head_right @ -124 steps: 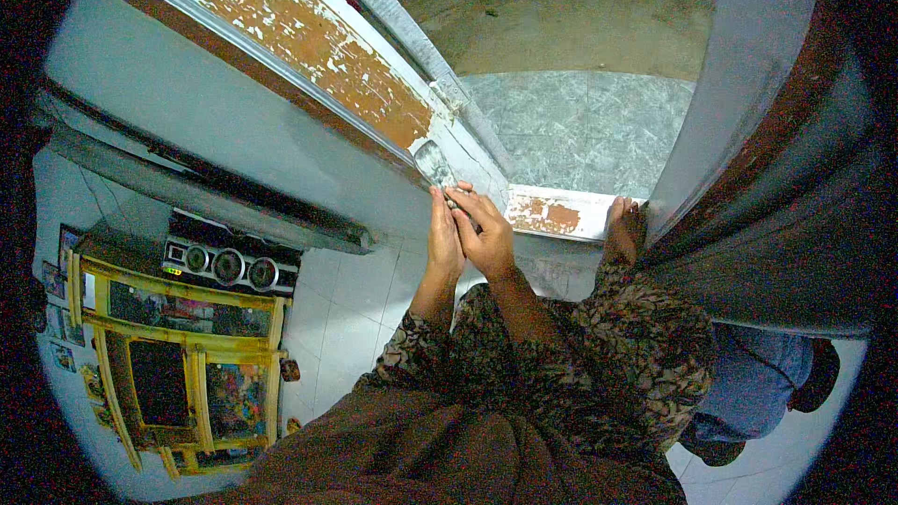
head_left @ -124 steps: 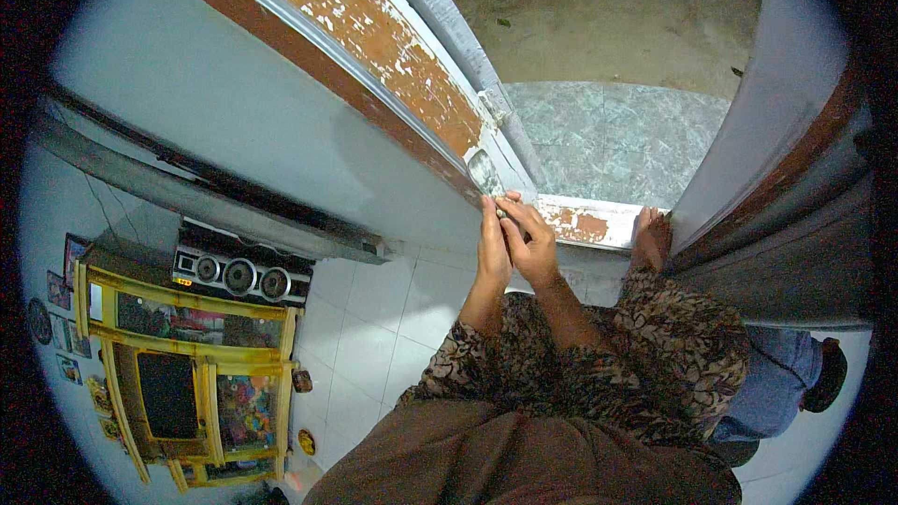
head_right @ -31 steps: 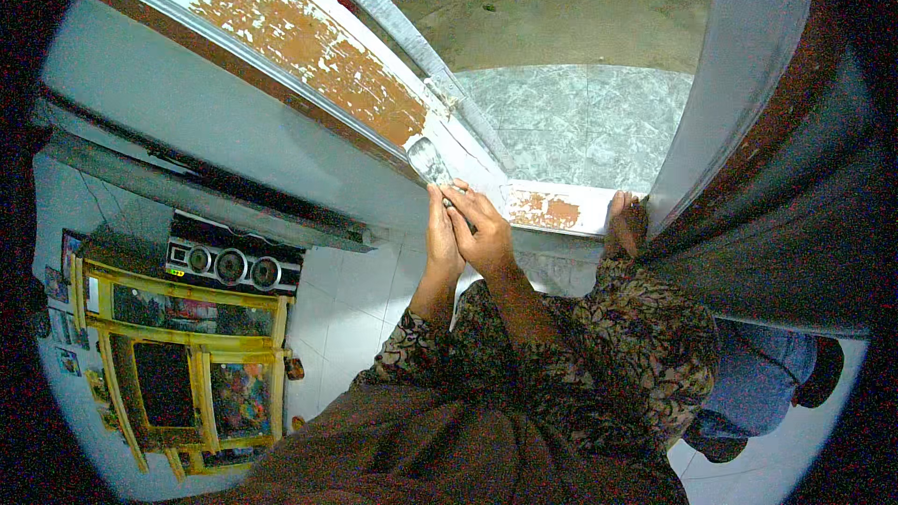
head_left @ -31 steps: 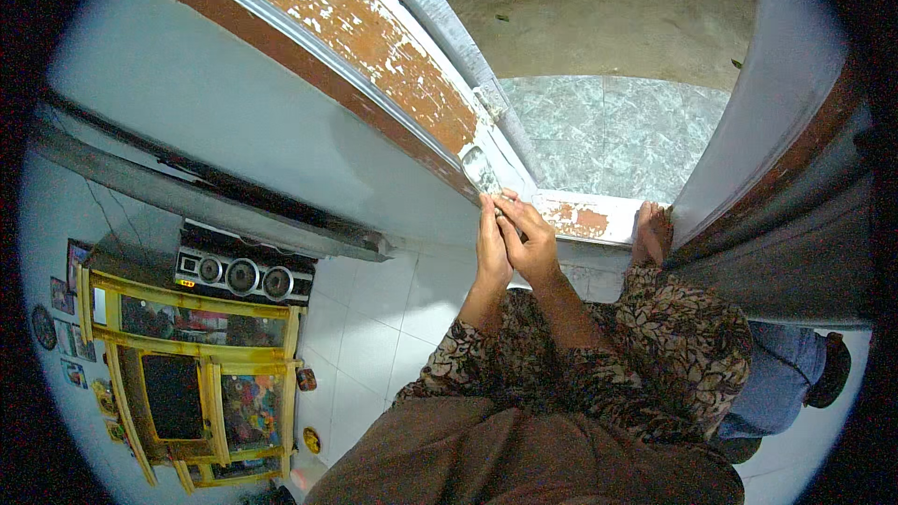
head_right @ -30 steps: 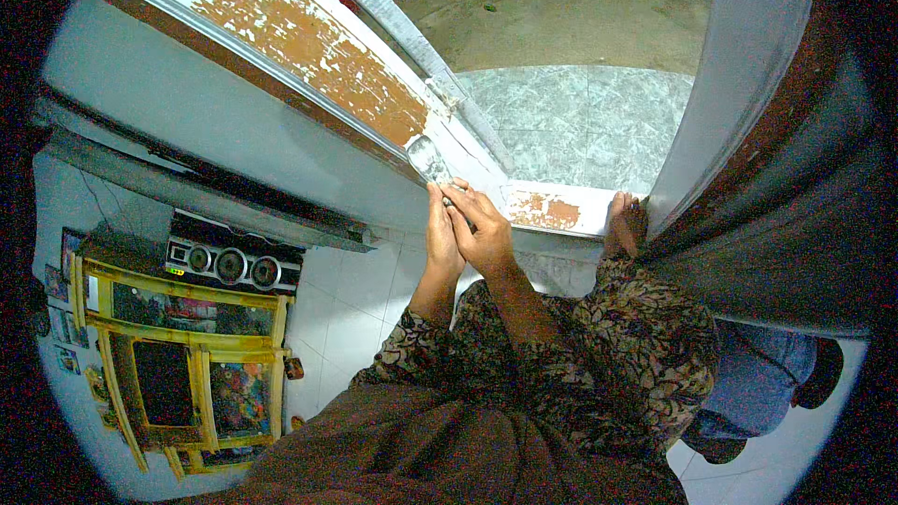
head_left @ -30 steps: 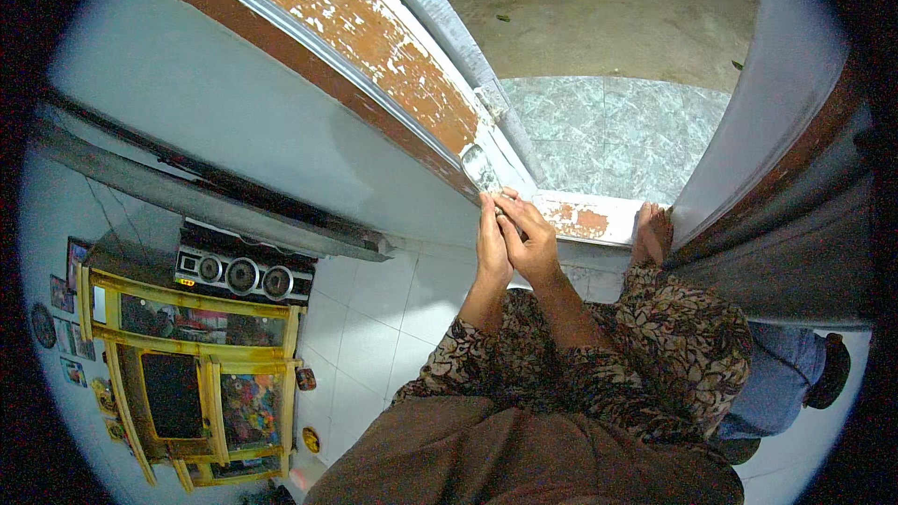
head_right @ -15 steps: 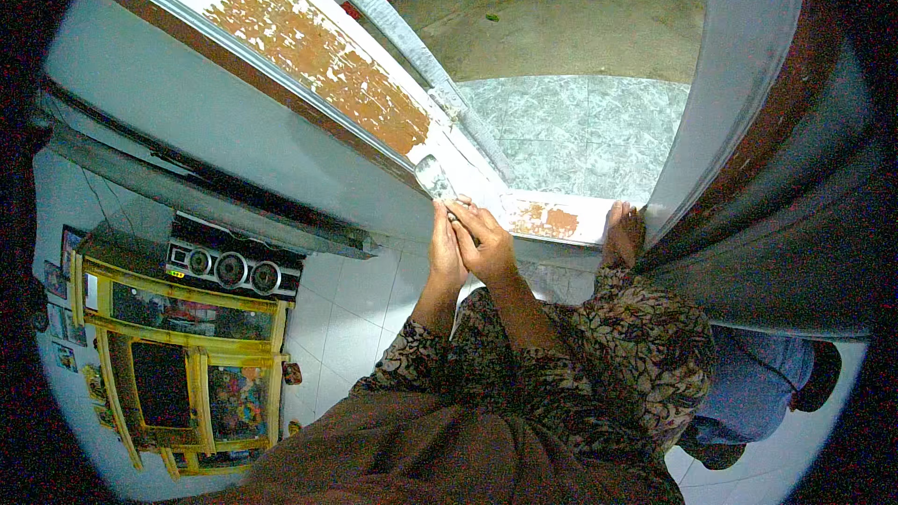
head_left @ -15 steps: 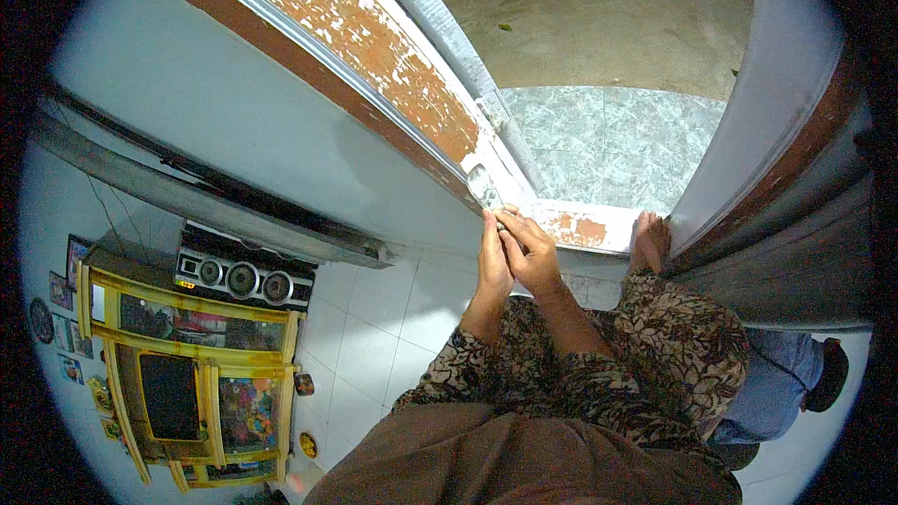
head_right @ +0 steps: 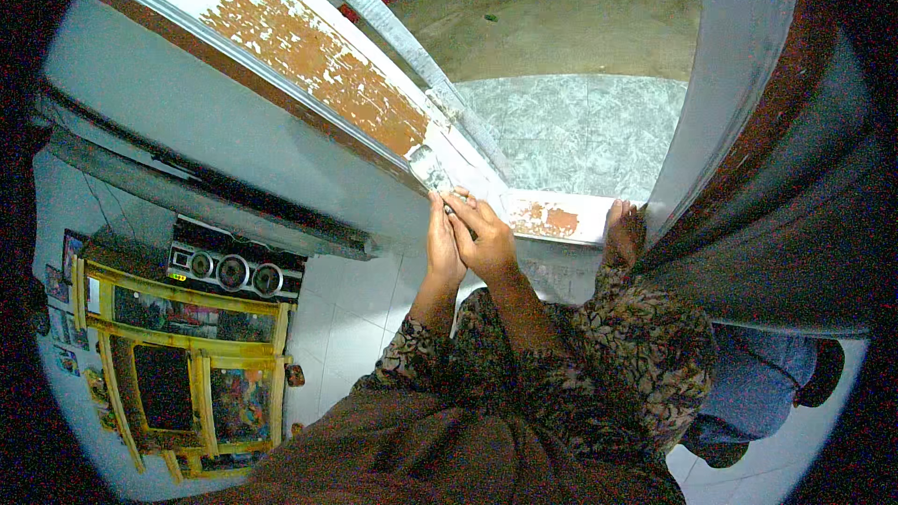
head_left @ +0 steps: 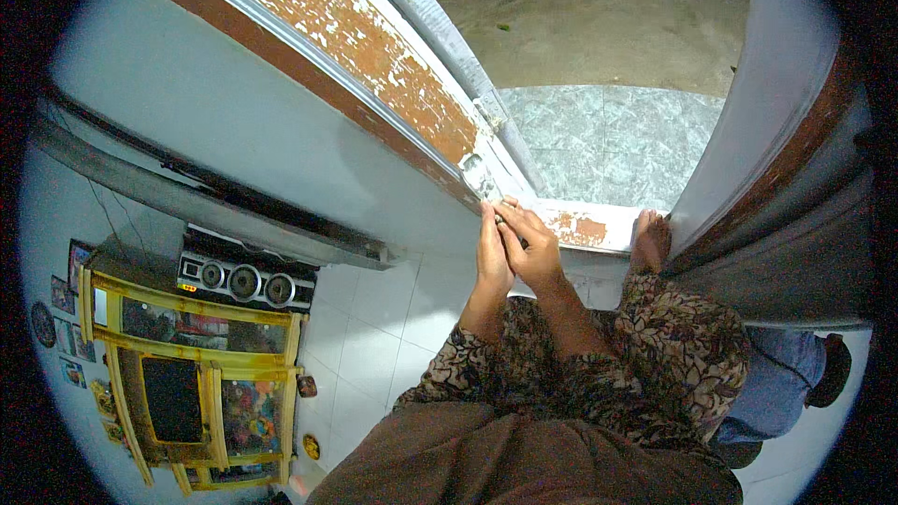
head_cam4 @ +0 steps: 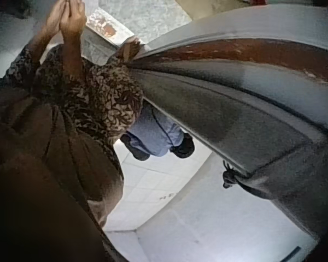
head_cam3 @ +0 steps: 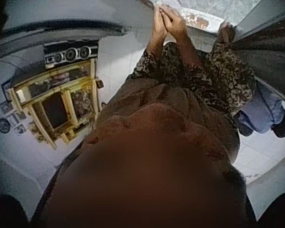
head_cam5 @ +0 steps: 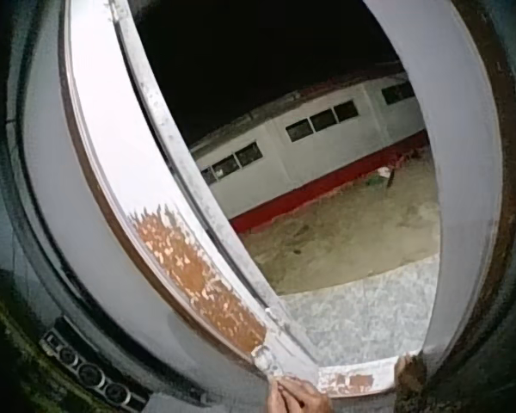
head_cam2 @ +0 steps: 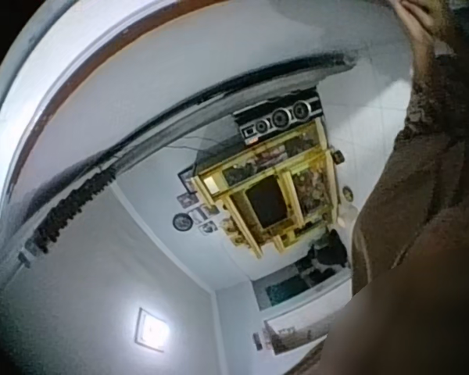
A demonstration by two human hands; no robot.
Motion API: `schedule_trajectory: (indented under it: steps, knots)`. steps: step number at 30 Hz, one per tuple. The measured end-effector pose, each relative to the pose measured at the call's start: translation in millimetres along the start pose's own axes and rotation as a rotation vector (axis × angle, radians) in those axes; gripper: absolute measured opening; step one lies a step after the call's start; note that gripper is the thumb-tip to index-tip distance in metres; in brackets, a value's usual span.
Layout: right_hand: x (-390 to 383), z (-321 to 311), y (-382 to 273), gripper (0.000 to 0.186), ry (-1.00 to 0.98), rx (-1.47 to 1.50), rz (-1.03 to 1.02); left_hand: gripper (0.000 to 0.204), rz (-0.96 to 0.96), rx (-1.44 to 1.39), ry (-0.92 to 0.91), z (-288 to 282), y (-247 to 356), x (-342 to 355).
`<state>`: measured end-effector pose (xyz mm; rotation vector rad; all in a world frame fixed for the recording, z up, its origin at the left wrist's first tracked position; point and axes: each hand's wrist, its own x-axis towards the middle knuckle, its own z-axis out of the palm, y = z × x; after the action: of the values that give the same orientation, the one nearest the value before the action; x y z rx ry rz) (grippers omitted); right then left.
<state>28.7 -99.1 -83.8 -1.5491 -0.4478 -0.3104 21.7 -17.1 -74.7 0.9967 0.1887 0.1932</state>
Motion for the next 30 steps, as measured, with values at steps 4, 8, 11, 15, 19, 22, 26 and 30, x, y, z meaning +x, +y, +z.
schedule_trajectory:
  steps: [4, 8, 11, 15, 19, 22, 26, 30]
  knots:
    - [1.9, 1.9, -2.3, 0.035, -0.024, 0.002, 0.035, 0.048, -0.006, 0.043, 0.022, -0.8, 2.0, -0.8]
    - [3.3, 2.7, -3.6, 0.034, 0.005, 0.021, 0.002, 0.046, -0.006, 0.016, 0.015, -2.4, 3.2, -0.6]
    - [2.1, 2.1, -4.9, 0.035, 0.013, 0.007, 0.005, 0.046, -0.001, -0.018, -0.015, -4.5, 3.5, 1.2]
    - [1.0, 3.0, -5.4, 0.036, -0.017, 0.021, 0.017, 0.046, -0.014, 0.022, 0.036, -4.9, 4.1, 1.3]
    - [2.9, 5.3, -5.1, 0.038, 0.027, 0.019, -0.024, 0.047, 0.023, 0.037, -0.043, -1.0, 8.3, -0.2]
    - [3.0, 7.4, -6.1, 0.039, 0.031, 0.022, -0.024, 0.047, 0.021, 0.048, 0.001, 2.0, 11.0, -4.0]
    - [0.7, 9.0, -7.8, 0.039, 0.025, 0.043, -0.008, 0.047, 0.002, 0.042, -0.006, 2.8, 14.9, -5.3]
    - [-2.9, 14.6, -7.8, 0.036, 0.049, 0.11, 0.037, 0.048, 0.009, 0.103, 0.054, -1.1, 16.7, -7.3]
